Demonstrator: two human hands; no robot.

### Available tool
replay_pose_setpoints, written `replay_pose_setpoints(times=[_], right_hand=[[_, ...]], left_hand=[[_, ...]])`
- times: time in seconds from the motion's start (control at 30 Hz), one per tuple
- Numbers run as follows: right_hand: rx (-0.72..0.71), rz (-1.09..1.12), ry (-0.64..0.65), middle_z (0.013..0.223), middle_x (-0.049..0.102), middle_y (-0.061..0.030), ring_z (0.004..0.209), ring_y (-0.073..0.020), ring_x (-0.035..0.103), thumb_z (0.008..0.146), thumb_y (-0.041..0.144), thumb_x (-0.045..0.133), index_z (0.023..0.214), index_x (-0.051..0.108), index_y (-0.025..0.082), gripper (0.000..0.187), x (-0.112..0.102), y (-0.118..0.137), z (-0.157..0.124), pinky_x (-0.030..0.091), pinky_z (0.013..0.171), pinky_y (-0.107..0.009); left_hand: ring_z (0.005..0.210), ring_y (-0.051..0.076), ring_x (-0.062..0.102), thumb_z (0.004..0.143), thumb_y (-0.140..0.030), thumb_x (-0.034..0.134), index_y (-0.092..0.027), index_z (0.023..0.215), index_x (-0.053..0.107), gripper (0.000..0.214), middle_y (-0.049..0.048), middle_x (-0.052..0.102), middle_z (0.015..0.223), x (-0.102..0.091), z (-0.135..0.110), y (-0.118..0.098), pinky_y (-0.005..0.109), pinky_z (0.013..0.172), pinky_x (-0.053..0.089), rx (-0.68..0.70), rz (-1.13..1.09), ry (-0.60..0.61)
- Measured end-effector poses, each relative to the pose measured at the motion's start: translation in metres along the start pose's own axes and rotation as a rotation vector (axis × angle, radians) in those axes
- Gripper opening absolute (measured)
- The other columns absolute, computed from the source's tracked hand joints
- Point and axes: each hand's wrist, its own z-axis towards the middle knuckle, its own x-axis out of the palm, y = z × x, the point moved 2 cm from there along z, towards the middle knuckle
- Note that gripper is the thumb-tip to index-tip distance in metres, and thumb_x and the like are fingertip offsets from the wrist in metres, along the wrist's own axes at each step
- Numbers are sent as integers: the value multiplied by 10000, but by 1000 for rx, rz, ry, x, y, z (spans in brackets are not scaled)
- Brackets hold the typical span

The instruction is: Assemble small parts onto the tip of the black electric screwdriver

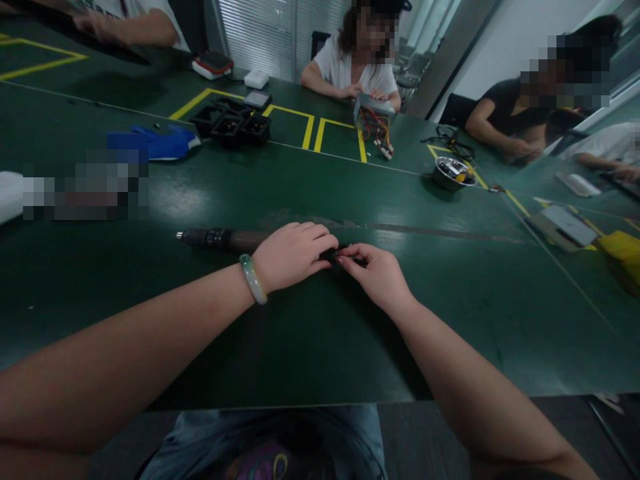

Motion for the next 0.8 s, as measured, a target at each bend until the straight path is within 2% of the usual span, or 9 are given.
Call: replay_pose_setpoints(times=[0.2,0.37,0.53,0.63,0.7,0.8], right_hand=[[20,-19,71,957,712,0,825,-145,625,864,443,627,988,708,250,243,-1,1,0,439,752,-267],[2,-109,65,929,696,-20,832,-150,610,957,419,466,970,677,223,287,-8,8,-2,417,726,-271],[-18,-165,74,900,694,4,754,-135,597,907,396,561,980,684,246,207,-4,8,-3,400,662,-260],[-5,-176,69,888,699,-2,731,-139,598,896,453,573,974,695,251,249,1,9,-2,389,627,-262],[13,-183,45,871,701,-13,731,-148,603,886,502,574,955,699,246,294,3,9,-1,381,612,-266],[42,-220,7,819,694,-18,700,-152,596,883,511,568,914,701,240,303,7,10,2,358,584,-268]], left_hand=[[973,200,595,914,-288,520,-187,951,622,148,58,628,1044,2,-1,-4,345,861,449,-21,-55,-29],[912,207,586,863,-277,567,-188,1003,590,168,47,627,982,1,-1,-6,346,810,454,-73,-56,-36],[926,218,578,861,-232,537,-184,994,599,154,57,631,1010,1,-1,-7,360,808,449,-73,-36,-26],[1030,228,568,859,-230,540,-194,1141,580,287,59,629,1112,2,0,-7,370,881,448,-35,-63,-13],[1095,232,550,855,-225,546,-202,1281,509,428,63,611,1194,2,0,-7,376,931,440,-10,-75,-5],[1110,234,547,851,-210,541,-189,1351,450,508,78,596,1232,2,-1,-8,376,947,437,-8,-73,3]])
